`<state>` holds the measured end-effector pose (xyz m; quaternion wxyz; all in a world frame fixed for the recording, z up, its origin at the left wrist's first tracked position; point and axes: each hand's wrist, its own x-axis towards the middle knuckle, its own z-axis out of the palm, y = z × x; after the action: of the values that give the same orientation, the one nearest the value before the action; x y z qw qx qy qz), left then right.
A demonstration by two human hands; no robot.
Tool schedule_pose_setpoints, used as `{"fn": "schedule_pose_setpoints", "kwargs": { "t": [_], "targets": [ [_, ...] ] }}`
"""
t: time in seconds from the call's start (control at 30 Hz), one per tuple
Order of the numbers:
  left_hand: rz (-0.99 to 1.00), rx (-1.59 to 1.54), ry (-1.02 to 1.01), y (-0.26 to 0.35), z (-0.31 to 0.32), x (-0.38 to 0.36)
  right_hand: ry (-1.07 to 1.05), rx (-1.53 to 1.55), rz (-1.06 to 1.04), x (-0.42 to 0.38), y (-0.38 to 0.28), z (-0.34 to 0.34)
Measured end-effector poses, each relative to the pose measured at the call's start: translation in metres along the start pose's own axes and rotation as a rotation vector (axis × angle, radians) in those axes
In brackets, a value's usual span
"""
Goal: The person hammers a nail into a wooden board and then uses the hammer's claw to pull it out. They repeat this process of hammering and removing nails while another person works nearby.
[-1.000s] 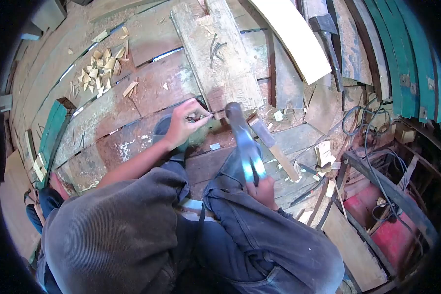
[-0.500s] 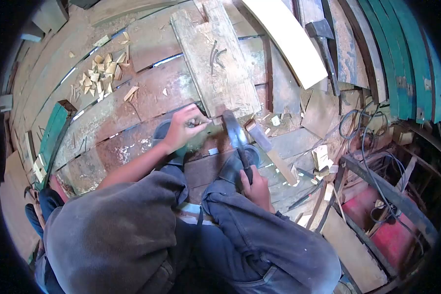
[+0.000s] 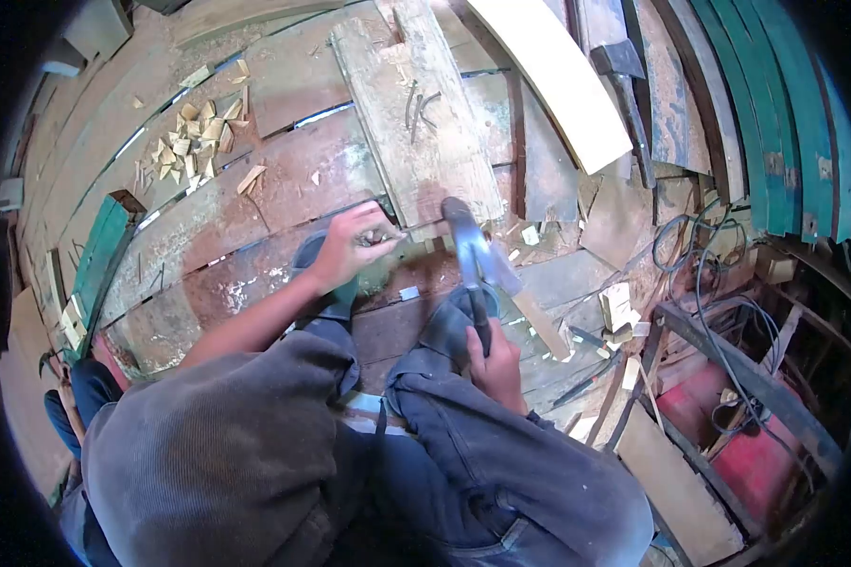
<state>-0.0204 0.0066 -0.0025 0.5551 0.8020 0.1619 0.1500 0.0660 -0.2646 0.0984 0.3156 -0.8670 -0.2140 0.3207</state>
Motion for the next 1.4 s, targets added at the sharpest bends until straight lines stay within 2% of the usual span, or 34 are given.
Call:
{"fn": "schedule_pose_setpoints", "kwargs": {
  "t": [0.07, 0.17, 0.23, 0.3, 0.33, 0.4, 0.63, 0.73, 0.8, 0.9, 1.03, 1.1, 1.4],
  "targets": [
    [-0.02, -0.003, -0.026, 0.003, -0.002, -0.004, 0.108, 0.108, -0.115, -0.007, 0.026, 0.004],
    [-0.054, -0.032, -0.033, 0.006, 0.0, -0.005, 0.078, 0.336, -0.24, -0.012, 0.036, -0.004],
    [-0.059, -0.027, -0.037, 0.008, -0.004, -0.002, 0.171, 0.101, -0.346, -0.005, 0.041, 0.005],
    [-0.065, -0.024, -0.053, 0.01, -0.005, -0.002, 0.086, 0.013, -0.221, -0.004, 0.046, 0.009],
    [-0.032, -0.023, -0.034, 0.008, -0.004, -0.002, -0.035, -0.003, -0.005, 0.0, 0.026, 0.005],
    [0.026, -0.023, -0.008, 0.004, -0.003, -0.004, 0.028, 0.044, -0.016, -0.009, 0.034, 0.01],
    [-0.215, -0.157, 0.045, 0.013, -0.001, 0.002, 0.104, 0.494, 0.25, -0.012, 0.036, 0.004],
    [-0.257, -0.167, 0.059, 0.011, -0.002, 0.004, 0.091, 0.557, 0.283, -0.01, 0.043, 0.005],
    [-0.245, -0.145, 0.091, 0.01, -0.001, 0.005, 0.084, 0.528, 0.249, -0.011, 0.049, 0.011],
    [-0.316, -0.166, 0.032, 0.004, -0.001, 0.004, 0.09, 0.492, 0.218, -0.015, 0.048, 0.015],
    [-0.368, -0.222, 0.064, 0.003, 0.003, 0.004, 0.026, 0.466, 0.264, -0.02, 0.037, 0.014],
    [-0.415, -0.261, 0.065, 0.001, 0.003, 0.005, 0.03, 0.43, 0.219, -0.019, 0.035, 0.018],
    [-0.346, -0.17, 0.029, 0.002, -0.003, 0.007, 0.026, 0.437, 0.221, -0.016, 0.019, 0.015]
  ]
}}
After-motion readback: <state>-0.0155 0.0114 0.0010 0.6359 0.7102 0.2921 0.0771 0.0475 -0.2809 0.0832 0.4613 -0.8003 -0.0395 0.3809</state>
